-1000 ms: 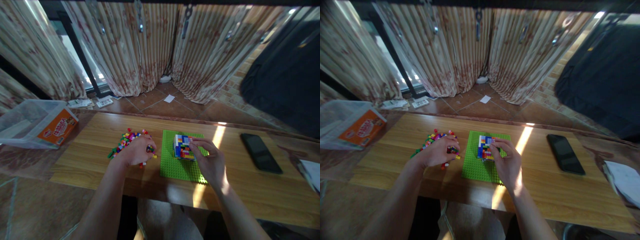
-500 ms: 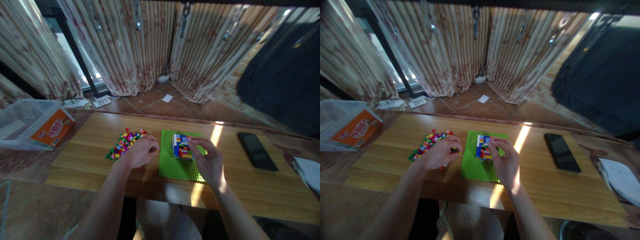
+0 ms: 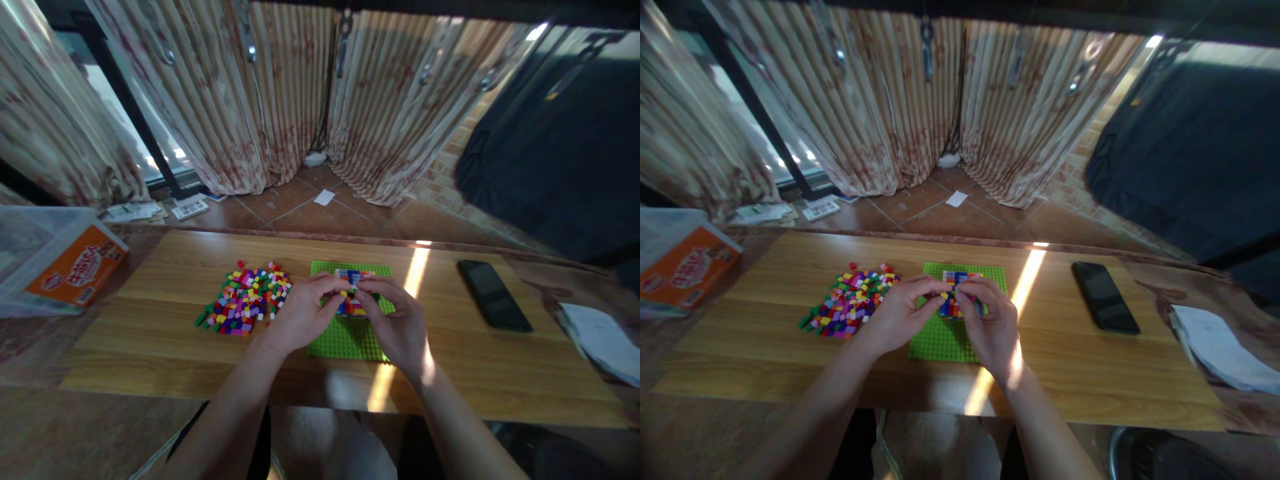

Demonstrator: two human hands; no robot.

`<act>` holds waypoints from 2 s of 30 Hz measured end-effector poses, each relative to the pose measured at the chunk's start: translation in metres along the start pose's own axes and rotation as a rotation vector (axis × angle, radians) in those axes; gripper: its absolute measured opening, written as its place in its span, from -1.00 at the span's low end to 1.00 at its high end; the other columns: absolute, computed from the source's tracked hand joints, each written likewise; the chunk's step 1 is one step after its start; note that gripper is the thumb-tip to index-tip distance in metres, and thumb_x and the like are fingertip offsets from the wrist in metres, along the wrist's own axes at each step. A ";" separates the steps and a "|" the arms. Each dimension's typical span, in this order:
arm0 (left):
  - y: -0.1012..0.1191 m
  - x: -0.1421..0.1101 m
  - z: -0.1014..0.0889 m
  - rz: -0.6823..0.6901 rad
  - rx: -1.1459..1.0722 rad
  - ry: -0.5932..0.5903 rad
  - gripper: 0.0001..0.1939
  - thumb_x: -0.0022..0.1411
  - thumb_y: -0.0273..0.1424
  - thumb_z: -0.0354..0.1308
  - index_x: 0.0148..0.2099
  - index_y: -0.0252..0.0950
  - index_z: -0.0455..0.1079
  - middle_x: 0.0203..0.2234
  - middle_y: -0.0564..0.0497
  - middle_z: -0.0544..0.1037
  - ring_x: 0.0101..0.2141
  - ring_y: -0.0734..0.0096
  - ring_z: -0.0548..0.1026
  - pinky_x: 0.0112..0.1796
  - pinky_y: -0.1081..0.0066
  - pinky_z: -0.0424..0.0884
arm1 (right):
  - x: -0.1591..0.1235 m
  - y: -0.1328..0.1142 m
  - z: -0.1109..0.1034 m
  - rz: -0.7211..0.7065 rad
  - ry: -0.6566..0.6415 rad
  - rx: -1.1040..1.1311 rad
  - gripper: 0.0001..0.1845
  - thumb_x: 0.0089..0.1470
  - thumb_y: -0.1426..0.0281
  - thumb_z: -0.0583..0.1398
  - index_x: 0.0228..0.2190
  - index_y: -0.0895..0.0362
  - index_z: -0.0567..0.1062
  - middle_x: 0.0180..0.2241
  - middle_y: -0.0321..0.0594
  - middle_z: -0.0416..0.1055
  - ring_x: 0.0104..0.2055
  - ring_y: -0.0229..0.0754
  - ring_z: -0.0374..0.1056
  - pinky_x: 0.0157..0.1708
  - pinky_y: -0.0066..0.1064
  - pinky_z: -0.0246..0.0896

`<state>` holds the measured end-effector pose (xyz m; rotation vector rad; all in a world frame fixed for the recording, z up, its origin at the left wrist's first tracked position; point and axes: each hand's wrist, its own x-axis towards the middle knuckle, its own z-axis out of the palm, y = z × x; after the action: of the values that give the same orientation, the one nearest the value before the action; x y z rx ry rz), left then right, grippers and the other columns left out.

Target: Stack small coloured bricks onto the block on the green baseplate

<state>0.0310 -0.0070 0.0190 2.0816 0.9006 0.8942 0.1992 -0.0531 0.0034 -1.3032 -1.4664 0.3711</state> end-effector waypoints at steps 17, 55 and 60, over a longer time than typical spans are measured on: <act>0.004 0.003 0.015 -0.044 0.080 0.032 -0.54 0.20 -0.56 0.09 0.14 -0.18 0.27 -0.20 0.06 0.59 -0.16 0.41 0.55 -0.05 0.34 0.45 | 0.000 -0.004 -0.005 -0.024 -0.139 -0.092 -0.85 0.11 0.38 0.22 -0.28 -0.04 0.60 -0.27 -0.30 0.61 -0.21 -0.14 0.52 -0.13 -0.21 0.39; -0.015 -0.002 0.001 -0.118 0.196 -0.059 -0.73 0.24 -0.49 0.04 -0.05 -0.27 0.46 -0.25 -0.04 0.61 -0.23 0.29 0.56 -0.17 0.32 0.46 | -0.010 0.020 0.012 0.354 0.079 0.241 -0.94 -0.16 0.40 0.37 -0.53 0.06 0.57 0.02 -0.20 0.27 0.04 -0.04 0.30 0.07 -0.04 0.23; -0.014 -0.002 0.002 -0.110 0.179 -0.072 -0.72 0.24 -0.48 0.04 -0.03 -0.26 0.46 -0.23 -0.04 0.62 -0.23 0.30 0.56 -0.15 0.31 0.46 | -0.010 0.018 0.014 0.356 0.074 0.232 -0.94 -0.15 0.39 0.36 -0.53 0.05 0.57 0.02 -0.20 0.26 0.06 -0.03 0.28 0.10 -0.02 0.19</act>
<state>0.0275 -0.0015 0.0058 2.1758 1.0789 0.6994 0.1945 -0.0494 -0.0210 -1.3709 -1.0910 0.6981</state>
